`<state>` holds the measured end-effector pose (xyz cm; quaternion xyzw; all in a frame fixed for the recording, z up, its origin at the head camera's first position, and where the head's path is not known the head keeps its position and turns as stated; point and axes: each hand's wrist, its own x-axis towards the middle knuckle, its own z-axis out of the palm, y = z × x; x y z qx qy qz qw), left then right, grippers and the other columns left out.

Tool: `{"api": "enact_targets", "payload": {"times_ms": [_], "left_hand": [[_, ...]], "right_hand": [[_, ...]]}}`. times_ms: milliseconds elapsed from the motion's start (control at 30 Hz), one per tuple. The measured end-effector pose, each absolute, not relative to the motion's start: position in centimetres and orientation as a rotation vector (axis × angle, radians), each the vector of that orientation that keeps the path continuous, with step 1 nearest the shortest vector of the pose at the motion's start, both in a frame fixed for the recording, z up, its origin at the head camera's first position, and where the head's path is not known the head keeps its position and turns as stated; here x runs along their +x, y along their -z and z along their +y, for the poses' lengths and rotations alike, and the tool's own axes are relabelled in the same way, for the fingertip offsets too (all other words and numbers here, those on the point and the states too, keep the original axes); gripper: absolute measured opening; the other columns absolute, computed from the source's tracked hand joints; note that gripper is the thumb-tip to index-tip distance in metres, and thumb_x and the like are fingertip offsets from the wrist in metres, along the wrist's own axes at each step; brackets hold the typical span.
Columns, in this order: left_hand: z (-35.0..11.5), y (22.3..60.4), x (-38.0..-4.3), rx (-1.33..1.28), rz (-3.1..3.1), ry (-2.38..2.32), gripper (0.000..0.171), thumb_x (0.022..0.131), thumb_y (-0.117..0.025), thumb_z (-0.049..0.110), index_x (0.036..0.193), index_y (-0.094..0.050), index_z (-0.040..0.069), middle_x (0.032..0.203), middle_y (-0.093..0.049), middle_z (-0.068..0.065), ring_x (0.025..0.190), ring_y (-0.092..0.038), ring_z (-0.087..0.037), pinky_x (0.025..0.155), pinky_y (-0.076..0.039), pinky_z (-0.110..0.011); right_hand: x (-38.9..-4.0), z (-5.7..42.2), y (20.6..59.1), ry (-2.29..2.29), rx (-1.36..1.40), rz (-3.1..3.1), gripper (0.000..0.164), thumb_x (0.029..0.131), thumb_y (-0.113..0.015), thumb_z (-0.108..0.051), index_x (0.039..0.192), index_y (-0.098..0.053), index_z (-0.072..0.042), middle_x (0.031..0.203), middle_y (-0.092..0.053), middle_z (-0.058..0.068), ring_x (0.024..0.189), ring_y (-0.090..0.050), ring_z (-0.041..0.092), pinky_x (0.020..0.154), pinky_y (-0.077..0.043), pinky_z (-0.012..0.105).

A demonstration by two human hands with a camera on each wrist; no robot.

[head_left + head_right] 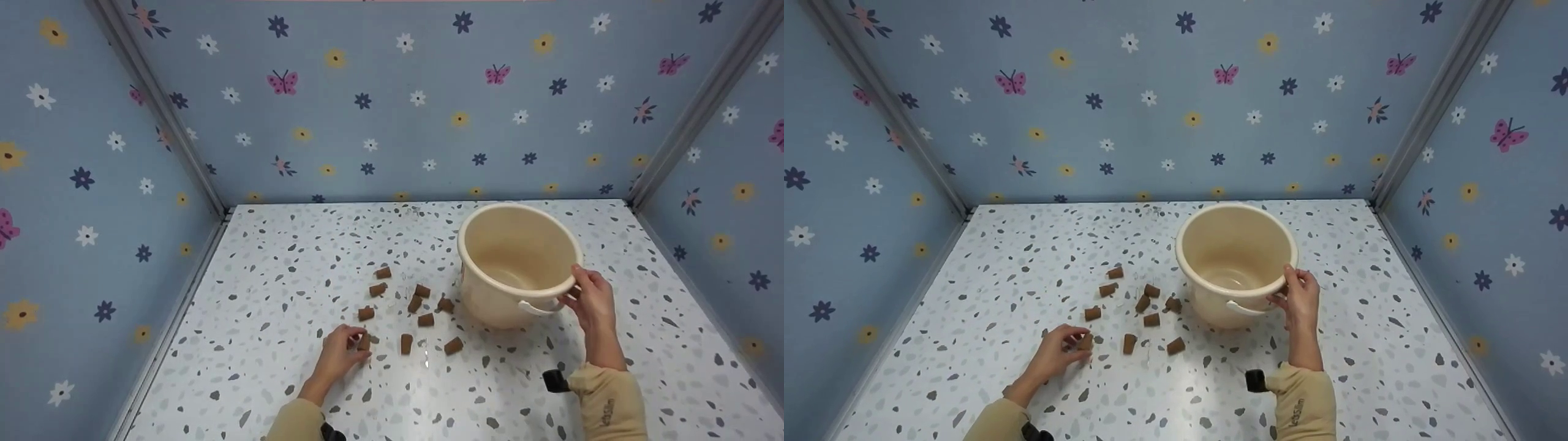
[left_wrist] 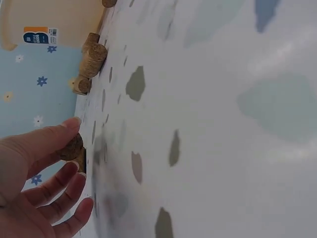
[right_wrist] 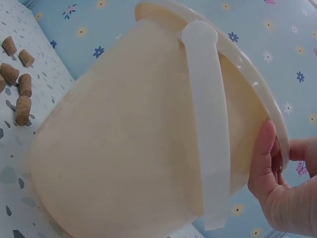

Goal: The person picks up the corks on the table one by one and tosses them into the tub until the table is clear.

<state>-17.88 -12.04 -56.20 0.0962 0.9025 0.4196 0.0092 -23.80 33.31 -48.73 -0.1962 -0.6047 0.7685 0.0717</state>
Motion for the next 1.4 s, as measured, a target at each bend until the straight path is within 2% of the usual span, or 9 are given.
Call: {"api": "enact_targets", "payload": {"times_ms": [100,200,533,900,1000,1100,1233,1300,1400], "left_hand": [[-11.6,55.7,-17.8,0.302,2.844,-1.358,0.036,0.07,-0.073,0.007,0.103,-0.061,-0.001,0.088,-0.054,-0.007,0.078,-0.052,-0.021,0.069,-0.044,-0.036],[-11.1,54.8,-17.9,0.301,2.865,-1.396,0.036,0.071,-0.073,0.007,0.103,-0.061,-0.001,0.087,-0.054,-0.007,0.079,-0.052,-0.023,0.069,-0.044,-0.037],[-9.6,52.2,-18.3,0.328,2.925,-1.538,0.036,0.071,-0.073,0.005,0.104,-0.061,0.0,0.087,-0.056,-0.006,0.079,-0.054,-0.022,0.067,-0.045,-0.036],[-7.4,49.5,-19.3,0.439,2.93,-1.682,0.038,0.071,-0.073,0.008,0.106,-0.06,-0.001,0.085,-0.057,-0.007,0.077,-0.055,-0.024,0.063,-0.047,-0.031],[-6.8,48.8,-19.7,0.475,2.942,-1.682,0.037,0.071,-0.073,0.009,0.105,-0.061,0.001,0.086,-0.057,-0.006,0.077,-0.056,-0.022,0.061,-0.045,-0.027],[-6.3,48.1,-20.1,0.494,2.949,-1.679,0.037,0.072,-0.073,0.011,0.105,-0.06,0.001,0.086,-0.057,-0.006,0.077,-0.056,-0.021,0.061,-0.043,-0.025],[-5.7,47.3,-21.1,0.545,2.951,-1.684,0.036,0.073,-0.073,0.009,0.105,-0.06,0.001,0.086,-0.057,-0.007,0.077,-0.056,-0.022,0.062,-0.044,-0.026],[-5.4,46.8,-21.6,0.578,2.95,-1.683,0.035,0.072,-0.072,0.008,0.104,-0.06,0.0,0.086,-0.057,-0.007,0.077,-0.056,-0.023,0.063,-0.044,-0.027],[-4.7,46.2,-22.2,0.59,2.951,-1.659,0.035,0.072,-0.072,0.008,0.105,-0.06,0.0,0.086,-0.057,-0.007,0.077,-0.056,-0.022,0.064,-0.045,-0.031]], "right_hand": [[-21.8,31.0,45.1,-2.309,-0.658,-1.824,0.026,0.088,-0.053,-0.029,0.098,-0.044,-0.007,0.077,-0.054,0.001,0.066,-0.059,0.01,0.056,-0.049,0.024],[-21.1,30.4,43.9,-2.349,-0.66,-1.799,0.024,0.089,-0.052,-0.027,0.098,-0.043,-0.006,0.075,-0.053,0.0,0.064,-0.058,0.01,0.055,-0.049,0.024],[-26.5,36.7,53.6,-2.358,-0.521,-1.763,0.034,0.082,-0.062,-0.033,0.1,-0.052,-0.006,0.089,-0.056,0.01,0.078,-0.062,0.023,0.062,-0.051,0.036],[-23.1,32.9,47.8,-2.361,-0.536,-1.789,0.03,0.084,-0.06,-0.031,0.096,-0.048,-0.006,0.085,-0.054,0.008,0.071,-0.06,0.015,0.06,-0.051,0.029],[-25.2,35.0,51.2,-2.331,-0.571,-1.804,0.039,0.082,-0.061,-0.035,0.103,-0.047,-0.006,0.089,-0.054,0.009,0.075,-0.061,0.018,0.063,-0.051,0.032],[-25.6,35.2,51.6,-2.271,-0.643,-1.857,0.045,0.081,-0.06,-0.04,0.108,-0.045,-0.007,0.094,-0.054,0.008,0.081,-0.061,0.018,0.066,-0.051,0.032],[-27.6,37.3,55.2,-2.238,-0.618,-1.866,0.052,0.078,-0.062,-0.045,0.111,-0.047,-0.008,0.099,-0.054,0.01,0.086,-0.061,0.021,0.068,-0.05,0.033],[-29.5,39.5,58.8,-2.247,-0.569,-1.85,0.058,0.073,-0.065,-0.049,0.113,-0.048,-0.01,0.1,-0.056,0.01,0.087,-0.061,0.023,0.068,-0.05,0.036],[-28.5,38.5,56.9,-2.29,-0.575,-1.848,0.051,0.077,-0.064,-0.043,0.111,-0.049,-0.008,0.097,-0.056,0.01,0.085,-0.061,0.023,0.067,-0.05,0.036]]}}
